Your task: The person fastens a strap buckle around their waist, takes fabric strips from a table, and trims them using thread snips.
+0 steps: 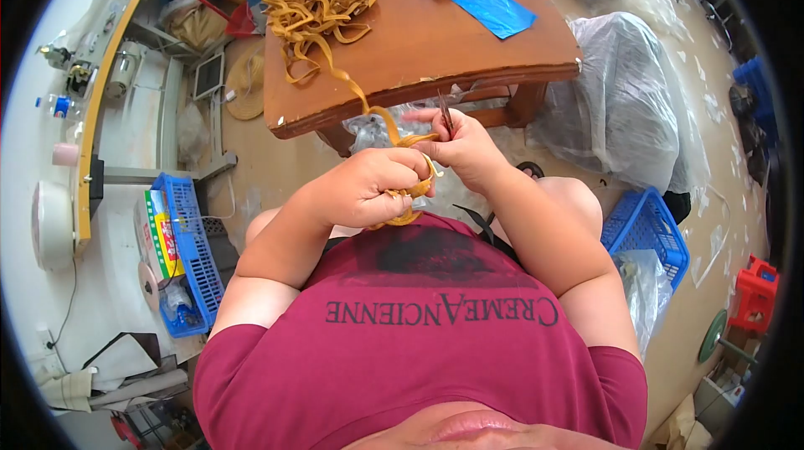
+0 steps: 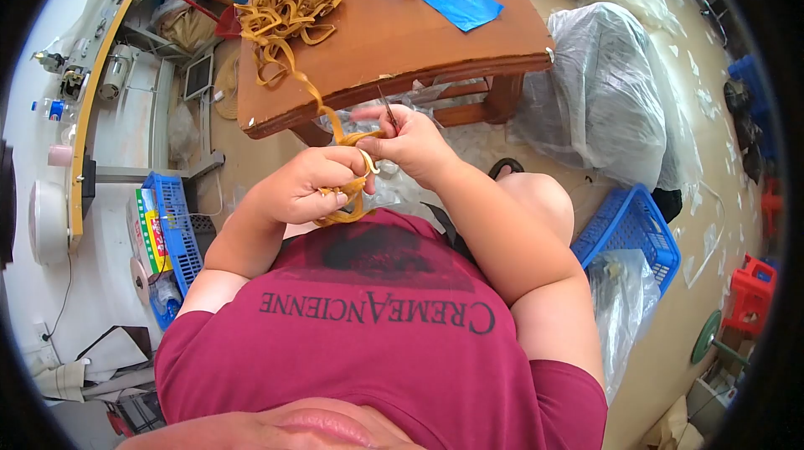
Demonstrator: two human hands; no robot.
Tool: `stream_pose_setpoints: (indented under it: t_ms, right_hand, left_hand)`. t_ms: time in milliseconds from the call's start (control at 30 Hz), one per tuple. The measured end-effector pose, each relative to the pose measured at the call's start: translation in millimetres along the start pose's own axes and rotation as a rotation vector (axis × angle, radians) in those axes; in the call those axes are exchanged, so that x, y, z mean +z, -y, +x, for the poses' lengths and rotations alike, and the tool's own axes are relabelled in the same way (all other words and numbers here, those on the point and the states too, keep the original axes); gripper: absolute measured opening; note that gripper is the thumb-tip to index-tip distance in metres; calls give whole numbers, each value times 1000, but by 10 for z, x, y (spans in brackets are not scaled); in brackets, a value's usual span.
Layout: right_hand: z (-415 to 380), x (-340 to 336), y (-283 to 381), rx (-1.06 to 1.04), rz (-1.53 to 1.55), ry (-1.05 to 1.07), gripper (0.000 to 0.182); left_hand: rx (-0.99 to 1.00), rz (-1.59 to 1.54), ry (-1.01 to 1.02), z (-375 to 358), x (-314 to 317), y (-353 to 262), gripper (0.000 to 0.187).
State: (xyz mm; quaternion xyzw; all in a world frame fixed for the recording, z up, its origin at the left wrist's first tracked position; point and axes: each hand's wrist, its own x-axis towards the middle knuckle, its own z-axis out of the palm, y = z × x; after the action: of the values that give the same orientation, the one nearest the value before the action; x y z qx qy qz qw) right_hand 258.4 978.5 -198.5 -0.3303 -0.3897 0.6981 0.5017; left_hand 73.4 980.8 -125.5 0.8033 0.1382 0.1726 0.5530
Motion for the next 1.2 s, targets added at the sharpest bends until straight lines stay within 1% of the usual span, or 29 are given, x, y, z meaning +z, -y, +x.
stream_pose_setpoints:
  t_ms: [100,200,233,300,333,433,467,500,567,600,633,667,700,767,800,833,900,967,1000,1100,1133,1200]
  right_hand:
    - [-25,-15,89,116,-156,-99,35]
    - [62,-161,114,156,123,-287,28]
    - [77,-203,150,151,186,-358,26]
    - [129,-320,153,109,225,-432,22]
    - [139,-357,158,101,236,-473,22]
    - [165,-452,172,114,258,-583,17]
    - [172,-460,186,120,266,-630,16]
    - [180,-469,197,125,273,-675,15]
    - [223,-506,188,-14,316,-658,18]
    - [259,-486,193,-99,330,-646,21]
    - [301,-454,194,-183,347,-629,24]
    - [269,-376,269,-130,211,-667,27]
    - [245,-355,246,-87,113,-648,26]
    - [156,-346,188,-5,-85,-616,25]
    - [74,-184,258,-43,-56,-547,24]
    - [8,-95,257,-117,-34,-419,25]
    - [-109,14,245,-261,8,-166,30]
    - [-191,119,272,-433,-74,-65,36]
    - [-223,144,291,-518,-114,-15,39]
    - [-276,133,349,-640,-407,17,41]
    - [-282,117,367,-689,-522,0,40]
    - [-290,113,375,-722,-565,-41,39]
  left_hand:
    - [25,21,7,-55,-8,37,20]
    - [-51,-95,84,-160,-77,-1,21]
    - [-45,-106,113,-178,-97,-25,17]
    - [-29,-127,170,-214,-124,-76,11]
    - [13,-189,169,-244,-129,-60,15]
    - [133,-317,113,-344,-266,-149,21]
    - [158,-421,11,-417,-288,-184,27]
    - [244,-382,-16,-483,-396,-144,30]
    - [182,-474,-229,-623,-430,-178,32]
    - [157,-426,-355,-618,-408,-229,34]
    - [161,-370,-387,-635,-418,-177,32]
    - [118,-408,-415,-636,-400,-165,31]
    - [76,-448,-443,-616,-372,-154,30]
    - [76,-471,-438,-513,-305,-106,30]
    - [66,-486,-453,-453,-261,-75,30]
    - [57,-502,-465,-405,-229,-39,31]
    - [16,-504,-416,-327,-183,12,29]
    - [-19,-483,-380,-236,-134,2,26]
    - [-35,-491,-321,-207,-138,37,23]
    - [-160,-412,-303,-78,-72,-46,22]
    - [-159,-397,-262,-66,-82,-1,23]
    - [-119,-303,-225,29,-72,-11,24]
